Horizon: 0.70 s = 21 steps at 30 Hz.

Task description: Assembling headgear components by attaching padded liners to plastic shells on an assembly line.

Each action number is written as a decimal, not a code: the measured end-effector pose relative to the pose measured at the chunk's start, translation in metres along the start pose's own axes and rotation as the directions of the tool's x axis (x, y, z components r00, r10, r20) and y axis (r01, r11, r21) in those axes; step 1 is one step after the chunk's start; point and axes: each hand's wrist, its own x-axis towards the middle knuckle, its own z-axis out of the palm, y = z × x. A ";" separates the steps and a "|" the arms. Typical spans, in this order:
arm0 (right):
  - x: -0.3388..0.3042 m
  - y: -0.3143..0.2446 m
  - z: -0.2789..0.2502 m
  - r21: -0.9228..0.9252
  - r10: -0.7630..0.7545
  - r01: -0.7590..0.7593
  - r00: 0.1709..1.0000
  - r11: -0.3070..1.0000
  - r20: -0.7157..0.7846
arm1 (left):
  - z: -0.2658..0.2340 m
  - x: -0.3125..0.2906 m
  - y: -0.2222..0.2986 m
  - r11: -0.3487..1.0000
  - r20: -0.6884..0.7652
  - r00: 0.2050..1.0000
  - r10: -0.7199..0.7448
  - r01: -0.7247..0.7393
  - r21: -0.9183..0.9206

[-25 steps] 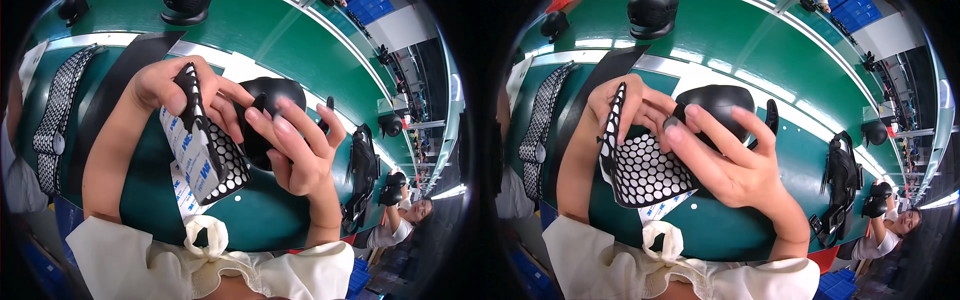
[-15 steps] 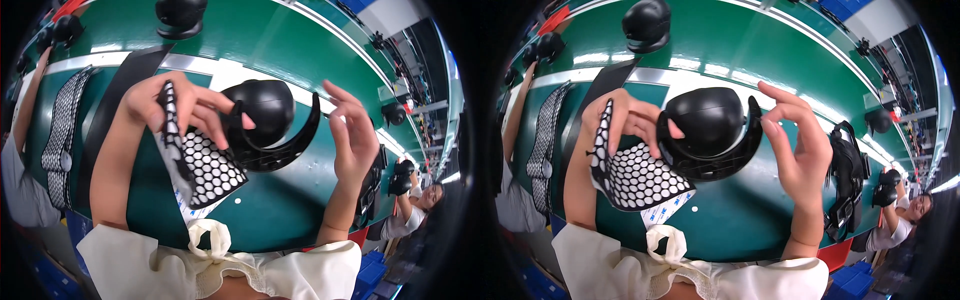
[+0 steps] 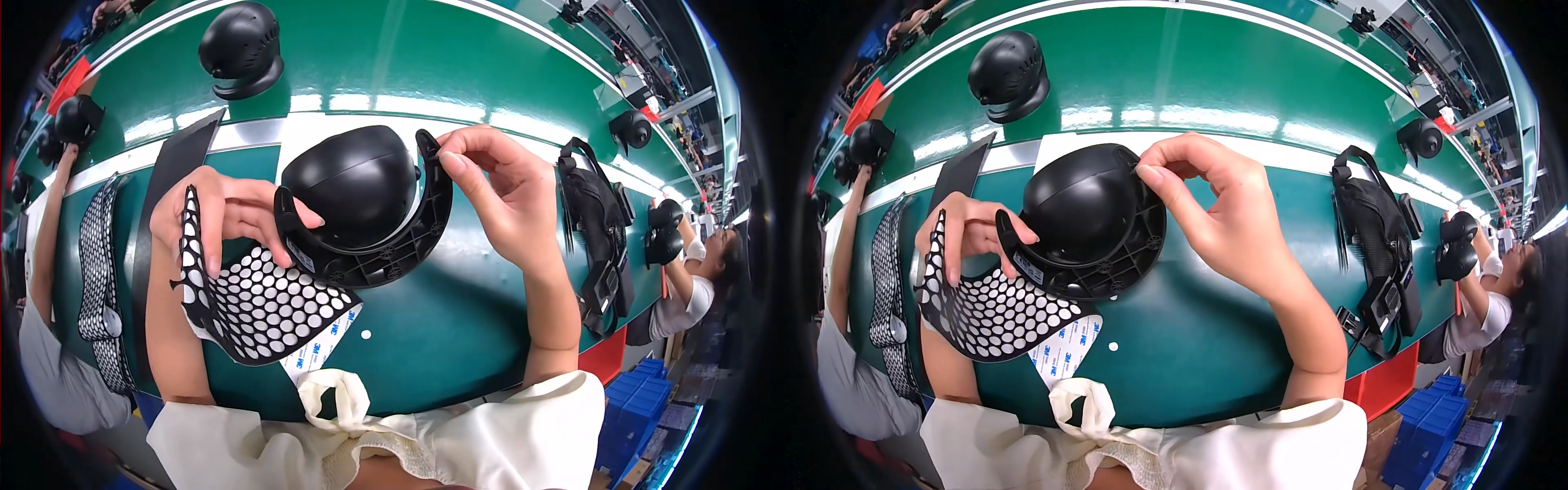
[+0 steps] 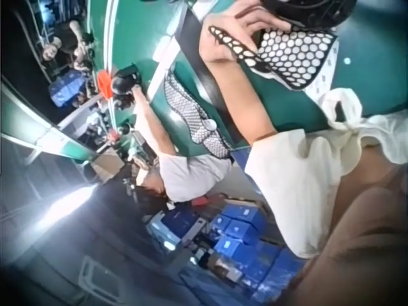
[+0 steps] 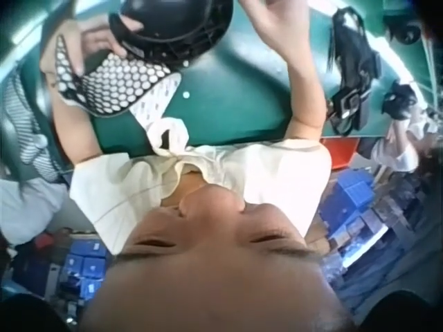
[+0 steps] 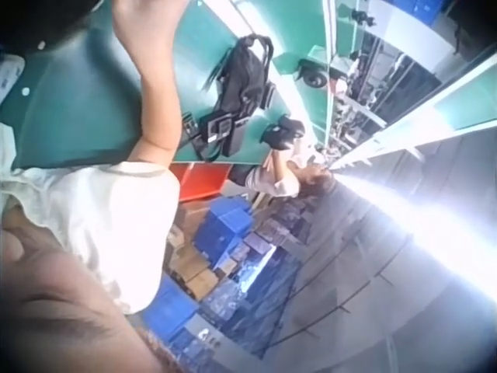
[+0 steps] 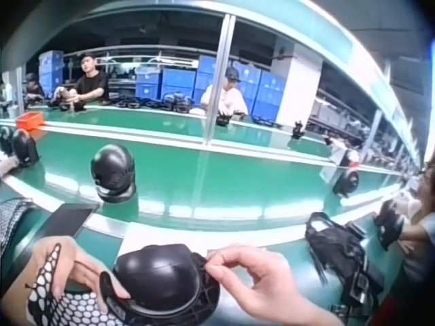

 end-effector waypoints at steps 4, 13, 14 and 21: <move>0.001 0.003 0.001 -0.206 -0.174 0.167 0.985 0.964 -0.019 | -0.001 0.001 -0.001 1.000 -0.004 1.000 0.014 -0.014 -0.015; -0.006 -0.014 -0.002 -0.721 -0.406 0.459 0.875 0.519 0.264 | 0.020 0.006 0.016 0.975 -0.152 0.988 -0.041 0.072 0.209; -0.002 -0.014 -0.009 -0.593 -0.313 0.383 0.923 0.708 0.222 | 0.029 0.005 0.023 0.951 -0.238 0.970 -0.046 0.115 0.286; 0.009 0.009 -0.005 0.154 0.193 -0.223 0.963 0.963 0.189 | 0.090 0.024 0.042 0.683 -0.666 0.742 0.080 0.446 0.579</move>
